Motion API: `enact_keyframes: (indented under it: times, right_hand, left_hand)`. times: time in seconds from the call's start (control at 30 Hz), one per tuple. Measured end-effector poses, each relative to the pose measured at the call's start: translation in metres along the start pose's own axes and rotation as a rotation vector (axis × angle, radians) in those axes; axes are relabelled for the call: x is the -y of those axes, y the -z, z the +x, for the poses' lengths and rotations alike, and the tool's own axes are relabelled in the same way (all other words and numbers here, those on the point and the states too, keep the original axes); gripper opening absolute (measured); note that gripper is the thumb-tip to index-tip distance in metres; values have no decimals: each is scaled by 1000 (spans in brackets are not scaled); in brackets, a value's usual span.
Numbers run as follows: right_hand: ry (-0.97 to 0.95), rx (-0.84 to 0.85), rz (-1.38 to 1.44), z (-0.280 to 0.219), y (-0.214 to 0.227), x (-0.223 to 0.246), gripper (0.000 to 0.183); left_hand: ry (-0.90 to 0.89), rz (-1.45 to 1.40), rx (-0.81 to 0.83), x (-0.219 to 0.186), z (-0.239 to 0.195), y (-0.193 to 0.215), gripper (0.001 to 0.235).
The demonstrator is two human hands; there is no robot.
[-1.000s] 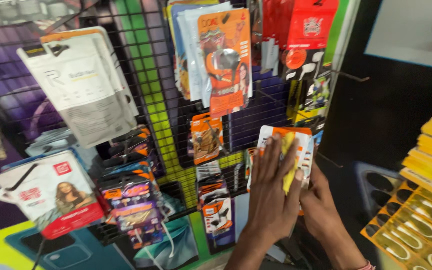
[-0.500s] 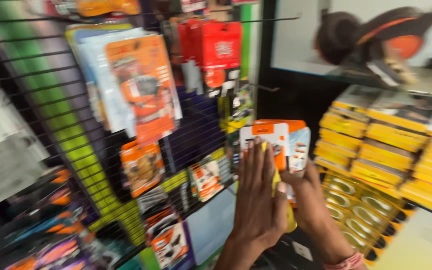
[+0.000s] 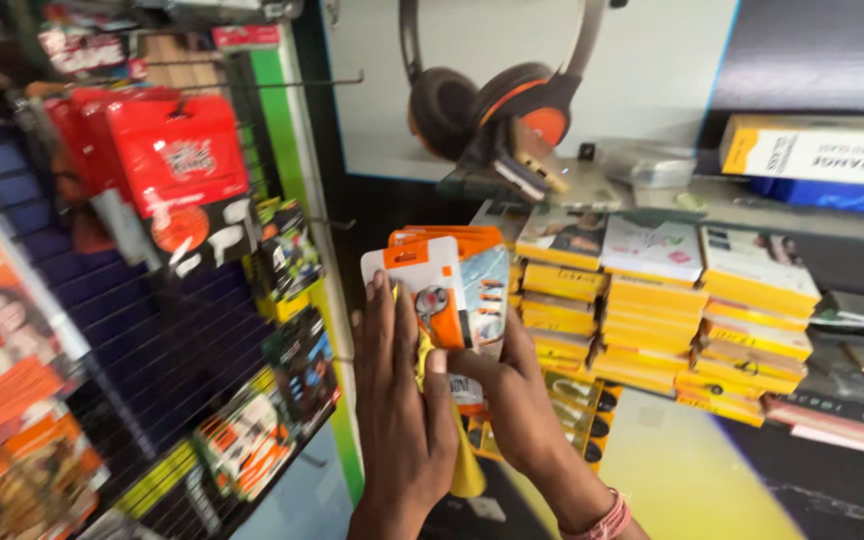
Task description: The person wipes the packaging of various electronic accessories, including earphones and headphones, using a yellow cloth. They handle each item individually, wiping the front and back before placing them back on the display rack.
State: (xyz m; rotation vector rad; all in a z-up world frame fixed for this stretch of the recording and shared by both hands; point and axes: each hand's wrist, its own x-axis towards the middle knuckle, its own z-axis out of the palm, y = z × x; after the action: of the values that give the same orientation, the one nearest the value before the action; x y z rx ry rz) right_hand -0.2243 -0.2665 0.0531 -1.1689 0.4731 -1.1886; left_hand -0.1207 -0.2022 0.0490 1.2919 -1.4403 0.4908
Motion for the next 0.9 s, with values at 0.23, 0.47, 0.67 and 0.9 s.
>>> enact_keyframes:
  times: [0.23,0.47,0.67,0.9]
  right_hand:
    - [133,243,-249,24,27,14,72]
    - [218,230,-320,41,50,9,86]
    - [109,266,-323,17,55,8,82]
    - [59,-173,-267,1,43,12,70]
  left_hand:
    - [264,-220,-30,21,56,-42,61]
    - [-72,-135,-2,-7,41,-62,64]
    - [126,-224,72,24,60,-64,61]
    - [-59,-228,77,-1,14,-54,61]
